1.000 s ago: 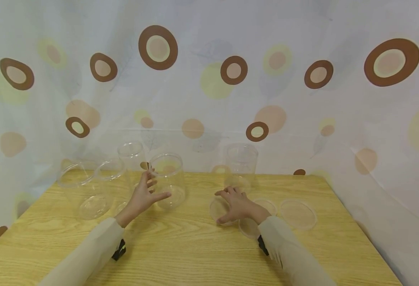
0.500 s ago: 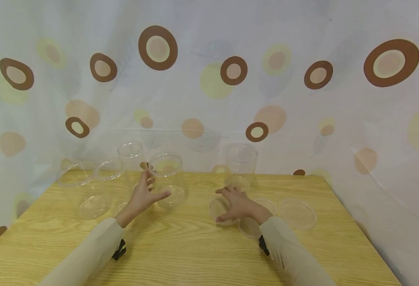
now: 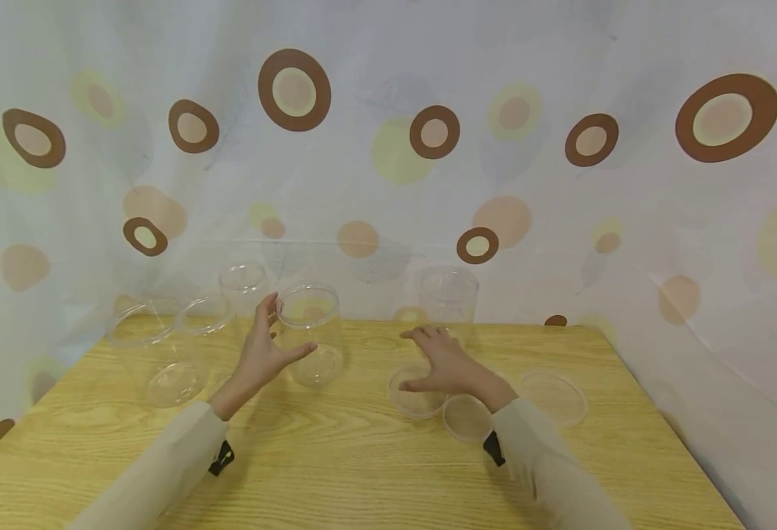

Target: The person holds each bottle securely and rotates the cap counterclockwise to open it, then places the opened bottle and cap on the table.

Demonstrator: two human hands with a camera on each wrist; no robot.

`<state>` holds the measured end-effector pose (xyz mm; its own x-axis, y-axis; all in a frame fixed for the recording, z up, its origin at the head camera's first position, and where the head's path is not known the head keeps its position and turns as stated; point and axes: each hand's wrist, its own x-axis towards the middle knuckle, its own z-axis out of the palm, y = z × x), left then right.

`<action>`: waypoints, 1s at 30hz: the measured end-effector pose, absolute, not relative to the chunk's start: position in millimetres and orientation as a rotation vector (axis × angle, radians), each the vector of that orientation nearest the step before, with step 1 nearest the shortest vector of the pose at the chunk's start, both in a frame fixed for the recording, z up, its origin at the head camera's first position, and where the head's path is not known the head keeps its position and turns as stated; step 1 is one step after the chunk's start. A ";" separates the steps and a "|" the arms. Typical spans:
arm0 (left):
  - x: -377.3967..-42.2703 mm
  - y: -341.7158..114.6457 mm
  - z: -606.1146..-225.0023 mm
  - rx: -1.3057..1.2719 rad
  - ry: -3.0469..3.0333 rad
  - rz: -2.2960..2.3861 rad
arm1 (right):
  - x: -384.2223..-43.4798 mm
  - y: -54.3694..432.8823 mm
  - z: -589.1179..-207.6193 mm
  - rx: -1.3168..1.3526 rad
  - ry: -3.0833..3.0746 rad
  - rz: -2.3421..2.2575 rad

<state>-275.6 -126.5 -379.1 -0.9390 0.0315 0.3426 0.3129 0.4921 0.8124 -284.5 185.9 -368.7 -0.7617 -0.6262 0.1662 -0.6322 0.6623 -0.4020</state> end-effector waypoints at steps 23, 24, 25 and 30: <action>-269.6 -115.2 -331.0 -0.472 -2.363 -1.057 | -287.5 209.6 -312.3 0.888 -2.650 0.841; -269.5 -113.6 -328.9 -0.489 -2.360 -1.051 | -288.3 211.8 -311.5 0.875 -2.638 0.846; -269.5 -111.9 -327.3 -0.504 -2.362 -1.048 | -289.4 214.1 -311.0 0.863 -2.625 0.851; -270.6 -101.5 -322.6 -0.558 -2.401 -1.021 | -295.4 225.3 -310.0 0.815 -2.552 0.886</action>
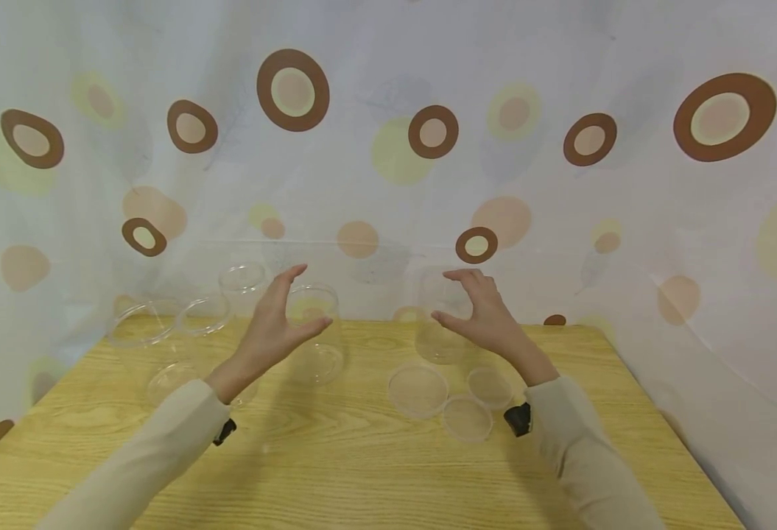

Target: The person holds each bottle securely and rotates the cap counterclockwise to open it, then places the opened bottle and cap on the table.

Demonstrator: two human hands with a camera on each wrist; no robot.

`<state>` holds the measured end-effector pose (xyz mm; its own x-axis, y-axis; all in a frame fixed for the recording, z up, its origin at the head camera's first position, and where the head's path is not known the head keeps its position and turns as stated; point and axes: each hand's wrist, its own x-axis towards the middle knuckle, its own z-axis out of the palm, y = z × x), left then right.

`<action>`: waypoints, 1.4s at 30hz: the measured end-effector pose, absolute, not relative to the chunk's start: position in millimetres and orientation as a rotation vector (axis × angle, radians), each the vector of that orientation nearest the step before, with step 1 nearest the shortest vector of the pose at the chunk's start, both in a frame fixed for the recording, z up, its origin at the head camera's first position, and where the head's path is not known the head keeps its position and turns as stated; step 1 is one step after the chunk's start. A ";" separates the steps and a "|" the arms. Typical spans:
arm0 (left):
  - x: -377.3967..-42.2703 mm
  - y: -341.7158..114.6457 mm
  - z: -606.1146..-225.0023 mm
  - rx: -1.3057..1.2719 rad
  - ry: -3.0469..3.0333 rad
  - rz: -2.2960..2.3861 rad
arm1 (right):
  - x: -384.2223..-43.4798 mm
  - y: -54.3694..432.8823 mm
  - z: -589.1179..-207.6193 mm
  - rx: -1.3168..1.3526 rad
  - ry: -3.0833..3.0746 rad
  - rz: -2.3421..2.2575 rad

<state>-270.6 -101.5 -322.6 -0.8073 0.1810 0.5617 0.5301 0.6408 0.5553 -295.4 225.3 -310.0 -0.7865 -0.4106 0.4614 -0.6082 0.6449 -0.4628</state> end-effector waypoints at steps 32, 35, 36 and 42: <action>-274.2 -29.4 -337.0 -0.794 -2.339 -0.923 | -323.7 272.3 -334.0 0.523 -2.566 1.297; -275.3 -24.8 -335.9 -0.818 -2.357 -0.970 | -325.0 273.5 -333.6 0.517 -2.583 1.318; -275.8 -23.1 -335.9 -0.822 -2.366 -0.986 | -325.7 273.7 -333.6 0.515 -2.592 1.322; -284.4 -10.6 -342.9 -0.770 -2.456 -1.116 | -330.7 272.2 -335.6 0.525 -2.641 1.336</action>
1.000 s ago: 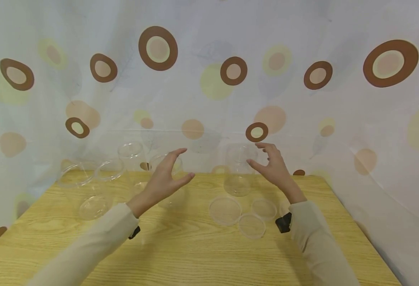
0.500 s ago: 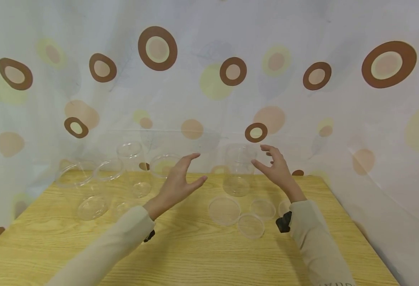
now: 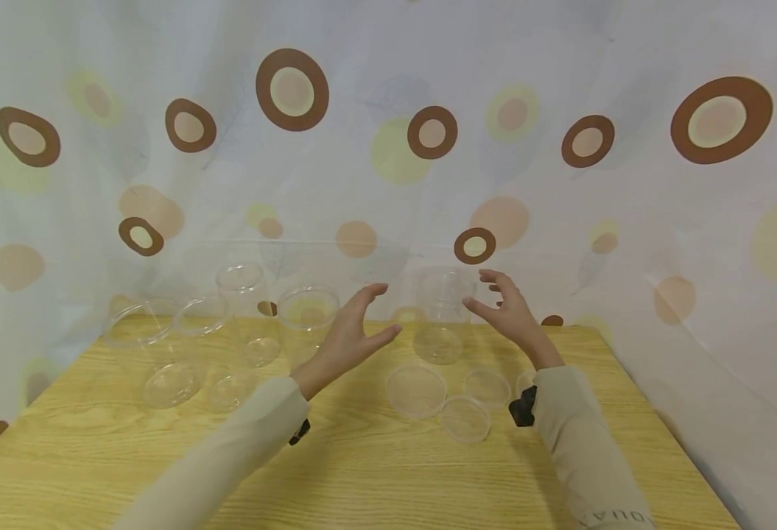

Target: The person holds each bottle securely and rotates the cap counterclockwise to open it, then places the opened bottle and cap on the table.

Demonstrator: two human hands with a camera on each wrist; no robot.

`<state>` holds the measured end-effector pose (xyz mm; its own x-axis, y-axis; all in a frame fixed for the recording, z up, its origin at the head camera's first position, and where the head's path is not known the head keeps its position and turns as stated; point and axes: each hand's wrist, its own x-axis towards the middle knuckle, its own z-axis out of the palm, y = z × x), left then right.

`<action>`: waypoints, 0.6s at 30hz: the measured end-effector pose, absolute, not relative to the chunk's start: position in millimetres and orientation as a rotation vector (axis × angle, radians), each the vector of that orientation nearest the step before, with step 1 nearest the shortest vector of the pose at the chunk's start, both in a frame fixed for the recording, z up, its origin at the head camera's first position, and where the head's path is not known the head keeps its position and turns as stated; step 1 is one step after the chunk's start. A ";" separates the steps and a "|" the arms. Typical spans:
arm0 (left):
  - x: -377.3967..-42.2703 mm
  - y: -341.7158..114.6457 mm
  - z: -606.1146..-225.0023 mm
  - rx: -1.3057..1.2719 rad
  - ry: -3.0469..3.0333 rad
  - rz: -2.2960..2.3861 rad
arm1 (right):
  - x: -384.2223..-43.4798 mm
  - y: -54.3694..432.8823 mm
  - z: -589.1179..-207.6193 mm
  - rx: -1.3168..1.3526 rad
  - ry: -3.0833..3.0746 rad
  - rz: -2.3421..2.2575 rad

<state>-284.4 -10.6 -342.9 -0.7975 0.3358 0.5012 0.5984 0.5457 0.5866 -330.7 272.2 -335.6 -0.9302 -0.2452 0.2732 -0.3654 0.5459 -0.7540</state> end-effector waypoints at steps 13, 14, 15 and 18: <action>-306.7 19.2 -367.2 -0.594 -2.530 -1.400 | -338.1 263.8 -340.0 0.524 -2.710 1.372; -308.1 21.4 -368.7 -0.579 -2.539 -1.409 | -338.9 263.5 -340.7 0.519 -2.716 1.370; -309.2 23.2 -370.1 -0.568 -2.546 -1.420 | -339.6 263.3 -341.2 0.515 -2.724 1.369; -311.7 28.8 -372.5 -0.521 -2.573 -1.462 | -340.8 262.4 -342.0 0.515 -2.738 1.371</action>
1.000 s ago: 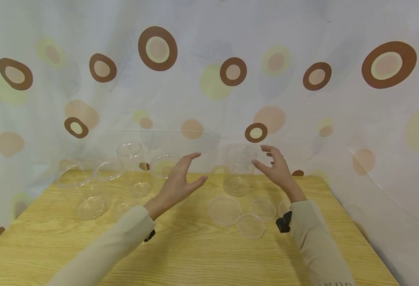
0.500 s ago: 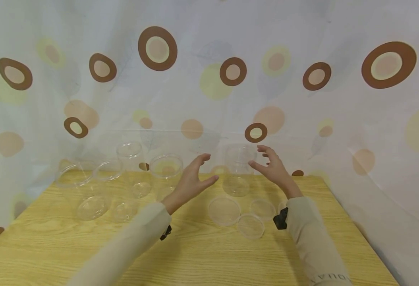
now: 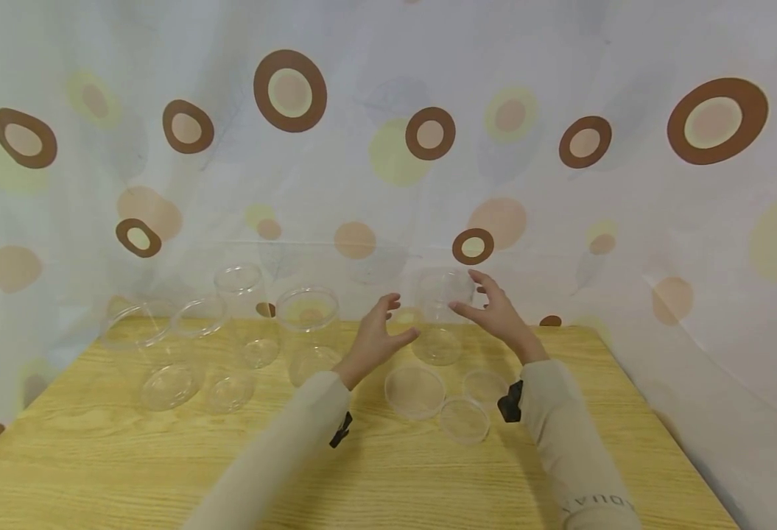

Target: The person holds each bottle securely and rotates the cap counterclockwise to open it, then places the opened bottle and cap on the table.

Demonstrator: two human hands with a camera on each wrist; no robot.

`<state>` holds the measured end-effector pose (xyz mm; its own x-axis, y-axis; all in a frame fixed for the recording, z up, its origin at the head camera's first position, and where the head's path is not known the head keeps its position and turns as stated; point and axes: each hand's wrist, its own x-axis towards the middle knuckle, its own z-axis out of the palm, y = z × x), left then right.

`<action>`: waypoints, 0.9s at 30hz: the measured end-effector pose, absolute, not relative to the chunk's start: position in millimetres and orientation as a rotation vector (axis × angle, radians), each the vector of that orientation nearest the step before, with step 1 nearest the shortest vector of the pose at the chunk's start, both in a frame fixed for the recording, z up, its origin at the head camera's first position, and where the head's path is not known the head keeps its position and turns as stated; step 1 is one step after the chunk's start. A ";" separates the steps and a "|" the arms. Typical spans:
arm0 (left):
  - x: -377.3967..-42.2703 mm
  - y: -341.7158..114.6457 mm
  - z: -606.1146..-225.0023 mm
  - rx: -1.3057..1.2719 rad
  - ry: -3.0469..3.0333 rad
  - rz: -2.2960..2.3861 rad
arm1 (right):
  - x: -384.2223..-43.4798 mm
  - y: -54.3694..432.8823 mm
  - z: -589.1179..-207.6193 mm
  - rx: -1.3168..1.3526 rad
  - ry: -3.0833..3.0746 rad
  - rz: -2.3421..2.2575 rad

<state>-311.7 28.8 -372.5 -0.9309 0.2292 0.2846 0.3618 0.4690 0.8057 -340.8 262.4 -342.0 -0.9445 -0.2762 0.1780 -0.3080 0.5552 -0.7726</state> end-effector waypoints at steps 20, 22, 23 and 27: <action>-323.6 59.9 -386.8 -0.367 -2.648 -1.551 | -342.4 260.3 -345.5 0.483 -2.763 1.435; -323.2 60.0 -387.4 -0.364 -2.647 -1.566 | -342.4 259.8 -345.6 0.485 -2.774 1.440; -323.0 60.1 -387.8 -0.367 -2.645 -1.571 | -342.3 259.7 -345.6 0.486 -2.775 1.444; -322.6 60.8 -389.7 -0.405 -2.632 -1.583 | -342.0 259.1 -345.4 0.474 -2.766 1.462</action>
